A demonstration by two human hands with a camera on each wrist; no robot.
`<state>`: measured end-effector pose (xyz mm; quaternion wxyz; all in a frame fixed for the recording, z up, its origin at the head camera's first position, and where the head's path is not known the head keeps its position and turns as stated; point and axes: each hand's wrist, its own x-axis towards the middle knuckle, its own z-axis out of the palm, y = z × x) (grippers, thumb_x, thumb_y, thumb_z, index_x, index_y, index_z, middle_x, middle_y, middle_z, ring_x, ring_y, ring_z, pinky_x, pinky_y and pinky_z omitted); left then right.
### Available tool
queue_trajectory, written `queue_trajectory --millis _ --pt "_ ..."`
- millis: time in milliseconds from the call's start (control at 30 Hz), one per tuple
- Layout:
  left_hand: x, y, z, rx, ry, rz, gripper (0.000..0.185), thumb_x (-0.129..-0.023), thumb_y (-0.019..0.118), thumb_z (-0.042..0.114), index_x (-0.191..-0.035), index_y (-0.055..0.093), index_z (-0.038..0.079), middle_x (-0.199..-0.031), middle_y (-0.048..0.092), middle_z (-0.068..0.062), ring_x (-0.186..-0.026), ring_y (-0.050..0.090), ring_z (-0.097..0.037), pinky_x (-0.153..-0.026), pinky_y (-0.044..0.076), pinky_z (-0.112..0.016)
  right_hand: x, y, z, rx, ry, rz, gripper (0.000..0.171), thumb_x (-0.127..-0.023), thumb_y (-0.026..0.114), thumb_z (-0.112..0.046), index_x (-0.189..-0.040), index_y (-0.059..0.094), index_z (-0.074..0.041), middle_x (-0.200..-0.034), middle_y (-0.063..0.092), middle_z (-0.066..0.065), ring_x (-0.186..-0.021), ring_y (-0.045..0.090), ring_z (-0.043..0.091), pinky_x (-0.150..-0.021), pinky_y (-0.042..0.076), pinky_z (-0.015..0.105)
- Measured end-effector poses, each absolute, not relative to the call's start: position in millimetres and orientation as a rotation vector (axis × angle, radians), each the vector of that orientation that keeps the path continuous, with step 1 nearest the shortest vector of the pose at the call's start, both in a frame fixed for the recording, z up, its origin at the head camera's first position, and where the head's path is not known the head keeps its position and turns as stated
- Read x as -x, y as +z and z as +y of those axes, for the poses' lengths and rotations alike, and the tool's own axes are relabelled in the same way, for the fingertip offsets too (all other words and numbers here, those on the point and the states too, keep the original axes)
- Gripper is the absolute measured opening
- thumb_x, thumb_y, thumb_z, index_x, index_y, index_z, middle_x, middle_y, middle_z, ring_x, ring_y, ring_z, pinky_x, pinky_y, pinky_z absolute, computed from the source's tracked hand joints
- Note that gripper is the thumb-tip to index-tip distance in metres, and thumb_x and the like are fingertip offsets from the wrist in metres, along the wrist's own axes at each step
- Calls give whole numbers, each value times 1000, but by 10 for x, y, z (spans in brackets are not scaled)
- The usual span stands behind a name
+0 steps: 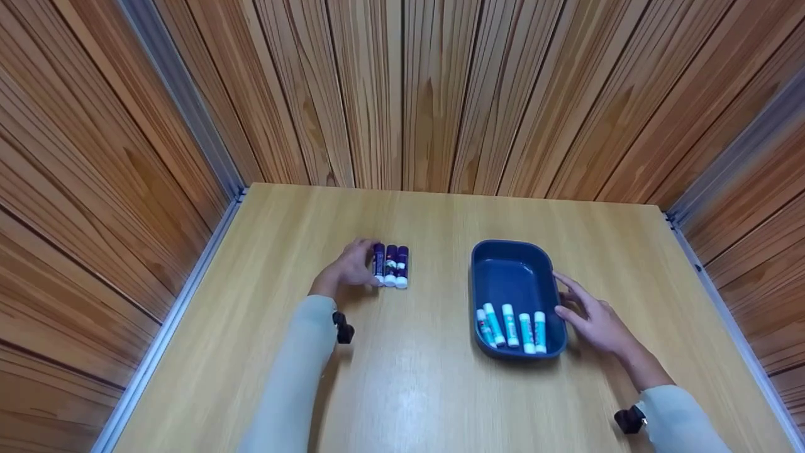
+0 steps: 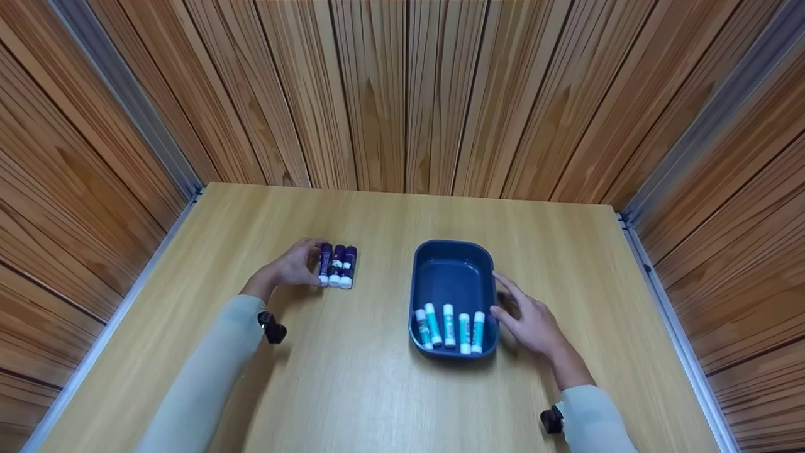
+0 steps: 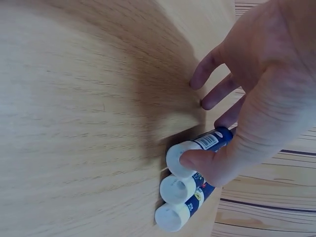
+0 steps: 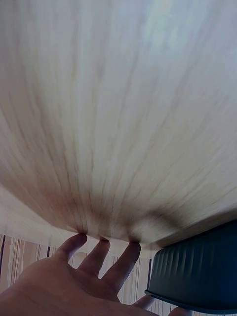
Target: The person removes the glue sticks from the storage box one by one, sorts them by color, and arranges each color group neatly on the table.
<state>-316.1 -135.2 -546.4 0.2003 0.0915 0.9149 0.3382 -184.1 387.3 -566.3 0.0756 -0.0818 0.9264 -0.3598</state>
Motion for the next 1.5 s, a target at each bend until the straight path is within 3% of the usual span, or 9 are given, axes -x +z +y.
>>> queue_trajectory --millis 333,633,1167,1500 --pt "3162 -5497 -1344 -258 906 2559 99 -96 88 13 -178 33 18 -187 27 -16 -173 25 -40 -143 28 -60 1846 -5661 3862 239 -1089 2767 74 -119 55 -46 -182 20 -31 -175 46 32 -159 48 59 -125 32 86" --pt "3144 -5504 -1350 -250 949 2552 95 -100 86 12 -179 33 18 -187 29 -13 -171 27 -38 -144 27 -58 1843 -5658 3868 251 -1099 2764 74 -119 55 -47 -182 19 -32 -177 43 30 -160 47 59 -125 34 84" --pt "3103 -5485 -1373 -328 1030 2528 101 -97 86 9 -180 29 14 -188 24 -16 -173 22 -41 -145 23 -59 1832 -5655 3854 253 -1104 2771 76 -118 57 -46 -182 20 -30 -177 44 30 -159 49 59 -125 39 78" --pt "3041 -5472 -1245 -325 1064 2651 93 -97 87 29 -177 38 26 -187 29 -10 -174 24 -41 -141 24 -70 1830 -5649 3860 256 -1098 2773 76 -118 55 -49 -182 18 -33 -177 43 30 -159 48 59 -124 38 80"
